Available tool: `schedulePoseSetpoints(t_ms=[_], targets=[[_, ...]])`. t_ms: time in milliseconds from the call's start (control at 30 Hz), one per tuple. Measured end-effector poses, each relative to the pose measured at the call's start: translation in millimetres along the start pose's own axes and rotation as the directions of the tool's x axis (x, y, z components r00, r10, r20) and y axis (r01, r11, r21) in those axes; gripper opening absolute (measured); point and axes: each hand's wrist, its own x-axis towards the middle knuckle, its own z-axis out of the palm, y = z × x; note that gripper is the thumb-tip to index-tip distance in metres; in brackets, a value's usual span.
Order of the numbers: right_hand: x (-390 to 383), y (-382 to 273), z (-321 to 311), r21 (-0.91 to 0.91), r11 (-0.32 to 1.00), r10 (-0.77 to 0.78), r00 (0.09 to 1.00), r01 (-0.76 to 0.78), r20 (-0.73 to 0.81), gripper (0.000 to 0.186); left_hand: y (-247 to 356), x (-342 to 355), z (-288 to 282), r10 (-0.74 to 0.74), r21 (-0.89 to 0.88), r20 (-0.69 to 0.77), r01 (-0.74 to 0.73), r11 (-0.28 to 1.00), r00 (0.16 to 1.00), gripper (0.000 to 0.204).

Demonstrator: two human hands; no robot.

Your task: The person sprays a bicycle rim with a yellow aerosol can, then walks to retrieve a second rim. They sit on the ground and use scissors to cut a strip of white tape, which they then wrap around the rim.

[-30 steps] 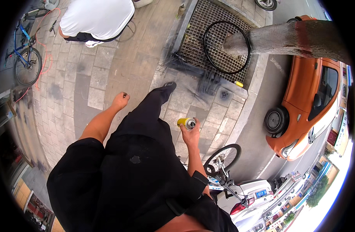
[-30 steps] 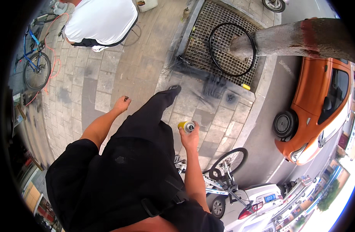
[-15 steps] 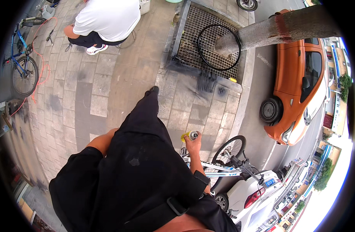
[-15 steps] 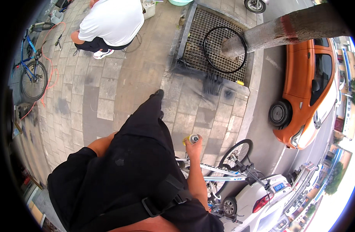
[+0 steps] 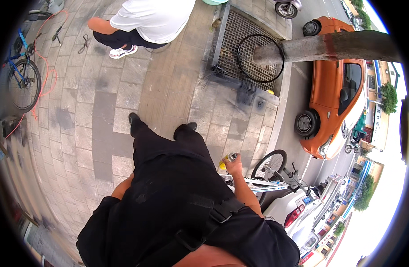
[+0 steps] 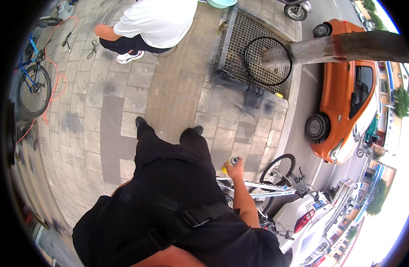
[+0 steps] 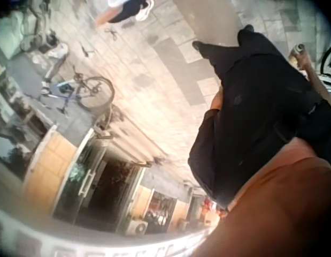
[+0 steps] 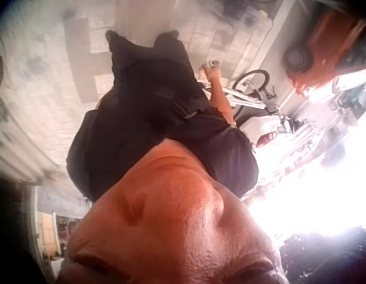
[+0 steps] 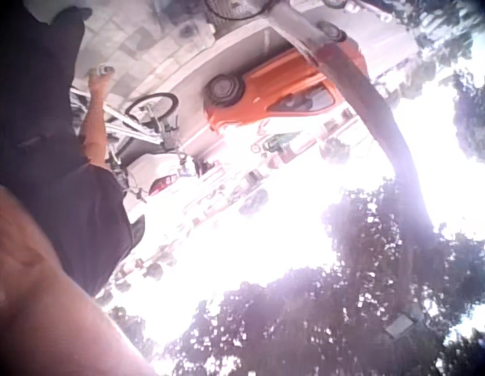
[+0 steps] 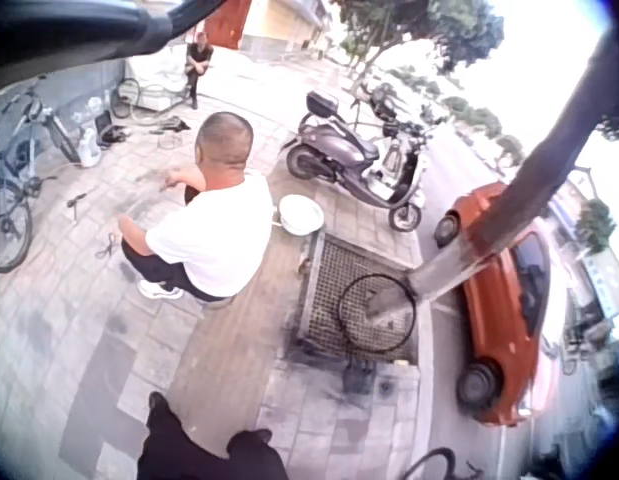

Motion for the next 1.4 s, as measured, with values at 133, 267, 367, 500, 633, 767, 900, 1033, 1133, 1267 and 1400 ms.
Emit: schedulePoseSetpoints(t_ms=[133,267,367,500,633,767,900,1033,1133,1267,1400], targets=[[-24,-56,26,-0.088,0.995,-0.039,0.999,0.036,-0.025,0.092,-70,2,-38,0.029,-0.043,-0.021,-0.030,0.999,0.999,0.040],[-33,-116,58,-0.079,0.986,-0.144,0.989,0.145,0.019,0.089,-121,13,-74,0.093,-0.119,-0.092,-0.104,0.987,0.991,0.039],[-45,-159,85,-0.083,0.987,-0.138,0.990,0.141,0.032,0.088,-135,20,-126,0.129,-0.202,-0.146,-0.157,0.967,0.981,0.038],[-39,-228,101,-0.057,0.954,-0.292,0.955,0.295,0.052,0.083,-119,5,-191,-0.058,-0.257,-0.229,-0.003,0.966,0.972,0.028],[-28,-266,116,-0.045,0.936,-0.348,0.936,0.350,0.041,0.085,-135,-17,-220,0.013,-0.305,-0.263,-0.095,0.948,0.965,0.024],[-33,-295,122,-0.020,0.946,-0.322,0.946,0.323,0.036,0.087,-174,-15,-224,0.172,0.023,-0.262,-0.172,0.985,0.950,0.024],[-38,-303,124,-0.008,0.968,-0.251,0.967,0.251,0.046,0.088,-156,-22,-225,0.020,-0.059,-0.215,-0.033,0.998,0.976,0.029],[-45,-280,123,0.014,0.975,-0.223,0.974,0.223,0.041,0.088,-120,-19,-234,-0.038,-0.292,-0.249,-0.038,0.956,0.968,0.030],[-55,-257,124,0.009,0.982,-0.191,0.980,0.191,0.049,0.087,-132,12,-251,0.122,-0.115,-0.257,-0.156,0.981,0.959,0.029],[-47,-248,124,-0.020,0.985,-0.167,0.984,0.169,0.056,0.087,-83,4,-264,-0.114,-0.473,-0.207,0.002,0.881,0.972,0.030],[-36,-239,121,-0.031,0.968,-0.246,0.968,0.248,0.044,0.079,-57,-4,-273,-0.291,-0.621,-0.197,0.111,0.776,0.936,0.031]])
